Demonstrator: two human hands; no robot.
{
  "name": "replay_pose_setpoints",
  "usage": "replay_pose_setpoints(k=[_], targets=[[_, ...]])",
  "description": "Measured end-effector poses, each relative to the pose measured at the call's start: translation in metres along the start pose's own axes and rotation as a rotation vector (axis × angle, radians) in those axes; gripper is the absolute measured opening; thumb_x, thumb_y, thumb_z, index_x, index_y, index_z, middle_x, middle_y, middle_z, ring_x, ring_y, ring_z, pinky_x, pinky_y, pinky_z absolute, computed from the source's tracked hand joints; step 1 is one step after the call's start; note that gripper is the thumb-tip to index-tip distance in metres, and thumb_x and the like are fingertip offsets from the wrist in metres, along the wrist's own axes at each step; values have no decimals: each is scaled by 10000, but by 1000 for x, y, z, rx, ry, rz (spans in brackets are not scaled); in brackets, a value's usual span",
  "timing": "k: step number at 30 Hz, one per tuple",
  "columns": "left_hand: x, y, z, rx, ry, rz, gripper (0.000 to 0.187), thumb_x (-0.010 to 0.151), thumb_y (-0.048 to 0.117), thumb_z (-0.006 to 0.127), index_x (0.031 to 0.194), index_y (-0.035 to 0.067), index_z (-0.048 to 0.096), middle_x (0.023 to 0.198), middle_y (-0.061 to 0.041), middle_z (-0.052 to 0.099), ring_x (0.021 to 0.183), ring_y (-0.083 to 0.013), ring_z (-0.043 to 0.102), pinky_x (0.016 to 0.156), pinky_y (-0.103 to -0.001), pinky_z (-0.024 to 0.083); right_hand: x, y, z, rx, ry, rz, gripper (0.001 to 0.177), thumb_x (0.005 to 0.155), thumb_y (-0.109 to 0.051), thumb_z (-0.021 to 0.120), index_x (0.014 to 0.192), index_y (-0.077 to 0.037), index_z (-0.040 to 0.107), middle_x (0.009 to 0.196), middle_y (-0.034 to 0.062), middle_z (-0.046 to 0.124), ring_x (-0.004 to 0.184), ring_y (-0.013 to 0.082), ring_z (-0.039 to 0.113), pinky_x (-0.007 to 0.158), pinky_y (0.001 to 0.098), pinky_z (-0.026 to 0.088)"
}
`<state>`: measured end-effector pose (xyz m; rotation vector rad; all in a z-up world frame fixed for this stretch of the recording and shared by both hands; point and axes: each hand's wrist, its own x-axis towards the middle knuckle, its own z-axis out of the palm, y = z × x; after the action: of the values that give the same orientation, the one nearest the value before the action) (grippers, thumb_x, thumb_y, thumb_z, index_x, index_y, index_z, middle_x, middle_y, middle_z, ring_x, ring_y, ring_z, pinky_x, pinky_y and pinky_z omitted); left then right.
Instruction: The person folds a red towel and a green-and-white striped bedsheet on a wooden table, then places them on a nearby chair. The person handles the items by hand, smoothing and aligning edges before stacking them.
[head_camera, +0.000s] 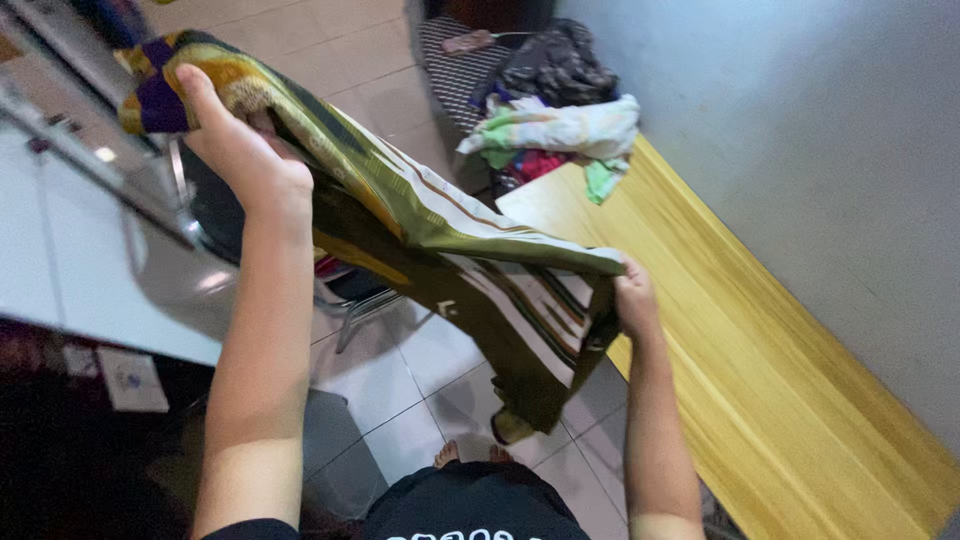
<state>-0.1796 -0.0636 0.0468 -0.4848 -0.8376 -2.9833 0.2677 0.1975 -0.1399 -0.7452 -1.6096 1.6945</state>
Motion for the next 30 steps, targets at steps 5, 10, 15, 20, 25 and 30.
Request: replay_pose_setpoints(k=[5,10,15,20,25,30], targets=[[-32,-56,37,-163,7,-225,472,977,384,667,1223,20,493,1142,-108,605,1073,-211,655,1006,-403,577,-57,-98,-46,-14,104,-65,278,1003,-42,481,1177,-11,696,1081,60,731,949,131,683,854,274,560],[-73,-106,96,-211,-146,-301,461,1022,390,649,1229,-10,552,1150,-100,610,1094,-207,633,1028,-405,542,-121,-165,-92,-94,303,-128,264,1007,-22,482,1187,-11,676,1098,61,722,942,136,678,842,275,561],[-115,-145,160,-253,-233,-387,481,1004,414,635,1223,-9,569,1155,-96,617,1116,-206,627,1055,-411,525,-172,-215,-145,-182,541,-155,240,1114,-88,467,1203,-22,680,1067,50,711,910,122,658,821,267,551],[-163,-188,220,-241,-289,-445,469,1015,409,629,1235,-4,589,1188,-105,633,1165,-207,619,1092,-392,501,-206,-241,-215,-252,736,-156,296,1074,-34,437,1229,-16,688,1061,43,700,901,120,641,808,256,525],[-223,-255,285,-210,-241,-501,401,1011,354,631,1198,0,647,1188,-105,667,1127,-211,621,1028,-386,511,-228,-246,-311,-211,849,-176,391,958,54,401,1222,-31,676,1069,43,701,919,119,670,819,254,550],[-296,-315,345,-312,-213,-858,310,994,326,599,1146,58,633,1138,-80,655,1068,-238,630,915,-470,558,-249,-257,-418,-691,1136,-173,421,926,73,413,1230,4,696,1060,91,687,911,164,627,818,289,522]])
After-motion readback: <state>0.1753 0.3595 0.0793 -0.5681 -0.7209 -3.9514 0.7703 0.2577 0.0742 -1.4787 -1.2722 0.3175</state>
